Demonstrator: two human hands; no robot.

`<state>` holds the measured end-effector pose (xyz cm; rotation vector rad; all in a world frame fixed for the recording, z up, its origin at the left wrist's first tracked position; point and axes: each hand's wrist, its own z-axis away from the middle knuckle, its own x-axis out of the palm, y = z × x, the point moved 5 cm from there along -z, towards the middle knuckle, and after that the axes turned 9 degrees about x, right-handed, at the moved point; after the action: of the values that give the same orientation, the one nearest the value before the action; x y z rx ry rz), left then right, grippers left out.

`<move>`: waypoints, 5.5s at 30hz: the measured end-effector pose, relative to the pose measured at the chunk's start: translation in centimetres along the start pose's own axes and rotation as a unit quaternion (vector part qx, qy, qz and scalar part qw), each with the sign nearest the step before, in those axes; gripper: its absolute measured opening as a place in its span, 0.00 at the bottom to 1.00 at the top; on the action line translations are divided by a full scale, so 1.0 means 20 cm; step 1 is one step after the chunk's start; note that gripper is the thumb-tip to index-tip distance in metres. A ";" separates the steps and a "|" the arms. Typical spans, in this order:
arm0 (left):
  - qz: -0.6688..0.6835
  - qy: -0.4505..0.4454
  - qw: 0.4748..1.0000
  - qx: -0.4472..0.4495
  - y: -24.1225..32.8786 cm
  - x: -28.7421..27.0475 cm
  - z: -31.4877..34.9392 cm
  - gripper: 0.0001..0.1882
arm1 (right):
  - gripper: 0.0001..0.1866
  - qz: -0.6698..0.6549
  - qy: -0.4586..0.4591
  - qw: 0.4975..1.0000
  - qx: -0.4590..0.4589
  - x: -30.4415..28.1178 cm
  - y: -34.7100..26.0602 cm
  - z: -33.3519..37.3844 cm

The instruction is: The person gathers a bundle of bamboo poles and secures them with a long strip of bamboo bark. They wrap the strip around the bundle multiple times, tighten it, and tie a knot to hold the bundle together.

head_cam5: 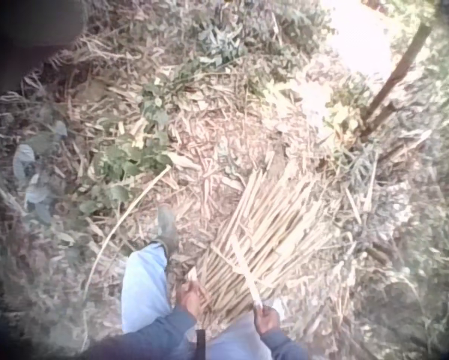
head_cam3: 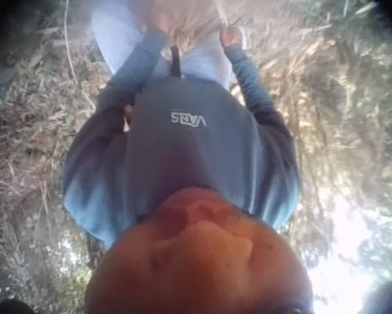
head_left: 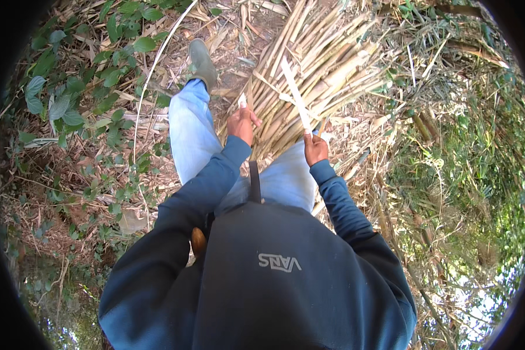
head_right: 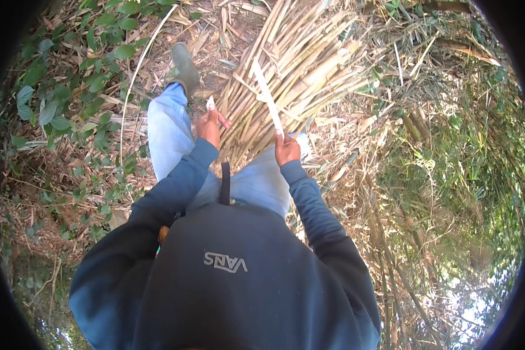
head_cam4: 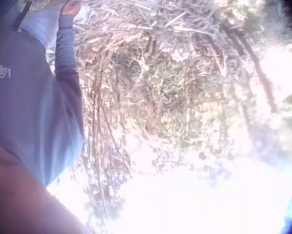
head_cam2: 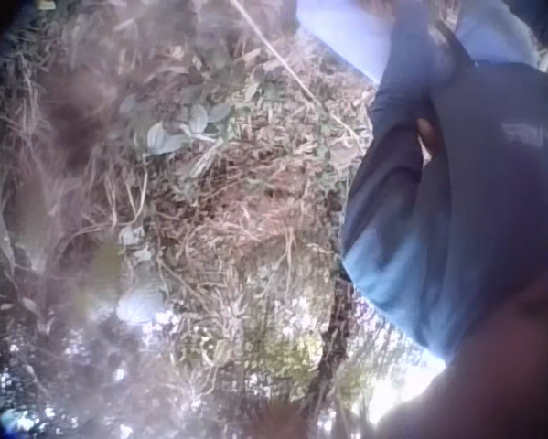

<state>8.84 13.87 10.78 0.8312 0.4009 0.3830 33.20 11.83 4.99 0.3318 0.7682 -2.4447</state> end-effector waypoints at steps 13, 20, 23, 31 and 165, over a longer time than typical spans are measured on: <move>0.112 0.048 0.992 0.033 0.37 -0.18 -0.46 0.25 | 0.17 0.159 -0.111 0.957 -0.217 0.86 -0.55 -0.75; 0.002 -0.142 0.990 0.005 0.29 0.11 -0.35 0.28 | 0.25 0.216 -0.114 0.953 -0.178 1.05 -0.55 -0.82; -0.010 -0.247 0.969 -0.021 0.20 0.27 -0.28 0.27 | 0.27 0.213 -0.141 0.962 -0.091 1.07 -0.53 -0.83; 0.263 -0.004 0.964 -0.036 -0.12 -0.15 -0.66 0.55 | 0.19 0.150 -0.075 0.978 -0.125 0.99 -0.51 -0.81; -0.430 0.294 0.841 0.143 -1.34 0.02 -1.72 0.15 | 0.23 -0.345 -0.480 0.773 0.232 0.71 0.32 -0.66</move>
<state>-2.97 19.17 -30.86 0.7202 1.3736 -0.2963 26.26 9.07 -13.97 -1.1743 -0.2480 -2.8871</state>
